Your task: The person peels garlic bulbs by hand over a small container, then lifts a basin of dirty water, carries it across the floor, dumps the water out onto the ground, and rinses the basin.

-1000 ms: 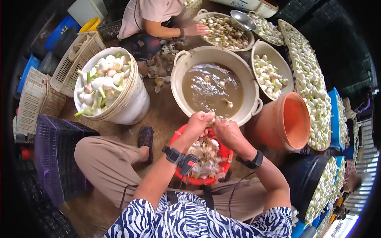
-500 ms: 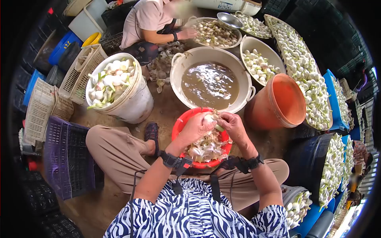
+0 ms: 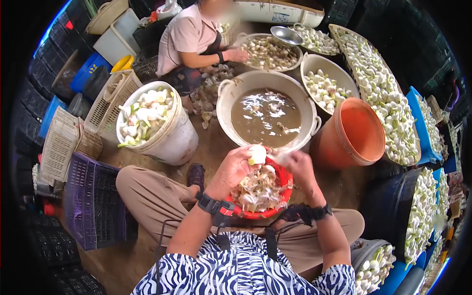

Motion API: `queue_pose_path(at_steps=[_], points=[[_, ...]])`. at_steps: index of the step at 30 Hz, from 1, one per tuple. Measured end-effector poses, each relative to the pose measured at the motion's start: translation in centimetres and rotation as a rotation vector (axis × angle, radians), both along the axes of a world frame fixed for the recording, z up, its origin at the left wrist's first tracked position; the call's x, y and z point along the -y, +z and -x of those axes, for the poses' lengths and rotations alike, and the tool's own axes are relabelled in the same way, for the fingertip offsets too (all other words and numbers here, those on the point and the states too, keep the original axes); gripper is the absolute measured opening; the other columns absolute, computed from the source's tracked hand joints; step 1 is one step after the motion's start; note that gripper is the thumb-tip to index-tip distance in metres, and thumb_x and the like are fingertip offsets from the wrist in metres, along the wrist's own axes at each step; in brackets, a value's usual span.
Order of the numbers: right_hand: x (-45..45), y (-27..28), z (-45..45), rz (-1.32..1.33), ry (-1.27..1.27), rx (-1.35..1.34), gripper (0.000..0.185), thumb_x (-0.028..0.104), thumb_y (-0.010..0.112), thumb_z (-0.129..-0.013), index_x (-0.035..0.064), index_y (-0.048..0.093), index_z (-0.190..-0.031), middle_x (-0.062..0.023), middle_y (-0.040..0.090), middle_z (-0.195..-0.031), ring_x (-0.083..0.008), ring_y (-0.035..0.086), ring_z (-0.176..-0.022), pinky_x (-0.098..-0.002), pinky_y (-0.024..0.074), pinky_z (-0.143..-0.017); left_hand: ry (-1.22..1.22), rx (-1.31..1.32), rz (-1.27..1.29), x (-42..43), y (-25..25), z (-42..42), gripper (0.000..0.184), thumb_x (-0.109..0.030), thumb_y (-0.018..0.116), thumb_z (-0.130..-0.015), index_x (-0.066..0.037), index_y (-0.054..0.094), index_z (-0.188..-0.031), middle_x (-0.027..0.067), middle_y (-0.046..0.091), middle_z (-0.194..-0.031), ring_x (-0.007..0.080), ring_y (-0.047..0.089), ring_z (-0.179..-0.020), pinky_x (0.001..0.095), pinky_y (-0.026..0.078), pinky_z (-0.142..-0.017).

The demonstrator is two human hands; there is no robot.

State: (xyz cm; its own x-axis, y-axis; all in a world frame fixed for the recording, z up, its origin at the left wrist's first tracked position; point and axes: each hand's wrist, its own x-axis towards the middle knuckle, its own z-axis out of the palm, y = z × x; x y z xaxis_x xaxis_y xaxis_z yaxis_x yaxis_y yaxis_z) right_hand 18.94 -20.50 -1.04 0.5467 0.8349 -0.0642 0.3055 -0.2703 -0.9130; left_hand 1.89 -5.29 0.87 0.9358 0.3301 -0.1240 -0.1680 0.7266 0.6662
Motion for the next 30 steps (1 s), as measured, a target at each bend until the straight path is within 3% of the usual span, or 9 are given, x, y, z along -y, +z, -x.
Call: queue_pose_path(at_steps=[2, 4, 6, 10, 16, 22, 25, 27, 30], points=[[0.3, -0.8, 1.2, 0.224, 0.442, 0.332, 0.019, 0.014, 0.062, -0.081, 0.0018, 0.061, -0.095, -0.0080, 0.061, -0.072, -0.0116, 0.057, -0.063, -0.0278, 0.0465, -0.057, 0.162, 0.043, 0.092, 0.1, -0.3, 0.5, 0.040, -0.013, 0.060, -0.081, 0.002, 0.051, -0.117, 0.0106, 0.060, -0.110, 0.0198, 0.058, -0.100, 0.0335, 0.046, -0.088], [0.3, 1.0, 3.7, 0.207, 0.361, 0.477, 0.016, 0.014, 0.062, -0.082, 0.0029, 0.062, -0.093, -0.0113, 0.061, -0.073, -0.0139, 0.058, -0.064, -0.0285, 0.0470, -0.059, 0.191, 0.062, 0.117, 0.2, -0.5, 0.7, 0.041, -0.013, 0.060, -0.082, 0.002, 0.050, -0.119, 0.0095, 0.059, -0.111, 0.0190, 0.055, -0.105, 0.0355, 0.044, -0.091], [-0.2, 1.3, 3.8, 0.015, 0.106, 0.187, 0.018, 0.016, 0.063, -0.079, 0.0022, 0.062, -0.091, -0.0182, 0.062, -0.085, -0.0310, 0.060, -0.075, -0.0383, 0.0462, -0.072, 0.167, -0.005, 0.013, 0.7, -1.0, 0.5, 0.040, -0.010, 0.059, -0.083, 0.002, 0.049, -0.120, 0.0099, 0.058, -0.112, 0.0182, 0.056, -0.103, 0.0336, 0.046, -0.090], [-1.1, 3.2, 4.1, -0.270, 0.013, 0.127, 0.015, 0.008, 0.065, -0.079, -0.0003, 0.063, -0.091, -0.0160, 0.062, -0.077, -0.0242, 0.060, -0.064, -0.0316, 0.0464, -0.060, 0.086, -0.041, -0.140, 2.2, 0.5, -0.3, 0.043, -0.002, 0.060, -0.082, 0.003, 0.047, -0.123, 0.0094, 0.057, -0.113, 0.0151, 0.056, -0.103, 0.0291, 0.046, -0.089], [-1.0, 4.4, 4.4, -0.216, 0.090, 0.264, 0.010, 0.007, 0.059, -0.079, -0.0012, 0.059, -0.075, -0.0205, 0.056, -0.070, -0.0363, 0.055, -0.063, -0.0381, 0.0433, -0.056, 0.032, -0.158, -0.618, 2.4, 0.6, 0.4, 0.054, 0.006, 0.064, -0.073, 0.000, 0.046, -0.123, 0.0047, 0.055, -0.112, 0.0112, 0.056, -0.099, 0.0248, 0.046, -0.088], [-0.8, 4.5, 4.2, -0.192, 0.116, 0.338, 0.010, 0.004, 0.059, -0.080, -0.0022, 0.063, -0.087, -0.0189, 0.060, -0.072, -0.0288, 0.061, -0.061, -0.0320, 0.0469, -0.057, 0.098, -0.168, -0.705, 3.0, 0.6, 0.5, 0.050, 0.005, 0.066, -0.072, -0.002, 0.049, -0.118, 0.0033, 0.055, -0.109, 0.0092, 0.055, -0.098, 0.0241, 0.047, -0.085], [-0.6, 4.7, 4.1, -0.177, 0.145, 0.290, 0.008, 0.004, 0.058, -0.079, -0.0017, 0.062, -0.081, -0.0193, 0.060, -0.072, -0.0315, 0.060, -0.062, -0.0343, 0.0472, -0.056, 0.100, -0.180, -0.779, 3.0, 0.7, 0.3, 0.048, 0.005, 0.067, -0.071, -0.002, 0.050, -0.116, 0.0029, 0.055, -0.107, 0.0097, 0.055, -0.098, 0.0250, 0.047, -0.085], [-0.8, 3.7, 4.0, -0.155, 0.111, 0.611, 0.007, 0.006, 0.057, -0.076, 0.0004, 0.060, -0.072, -0.0180, 0.059, -0.069, -0.0330, 0.059, -0.059, -0.0366, 0.0469, -0.054, 0.117, -0.162, -0.777, 3.3, 0.3, 0.3, 0.047, 0.005, 0.067, -0.071, -0.002, 0.050, -0.115, 0.0028, 0.054, -0.107, 0.0101, 0.055, -0.098, 0.0256, 0.047, -0.086], [-1.3, 3.7, 4.1, -0.120, -0.038, 0.575, 0.008, 0.007, 0.054, -0.072, 0.0042, 0.058, -0.066, -0.0181, 0.058, -0.065, -0.0357, 0.058, -0.061, -0.0427, 0.0461, -0.054, 0.140, -0.106, -0.808, 3.3, 0.3, 0.5, 0.047, 0.003, 0.067, -0.073, -0.002, 0.048, -0.116, 0.0031, 0.054, -0.107, 0.0114, 0.055, -0.099, 0.0271, 0.046, -0.088]])
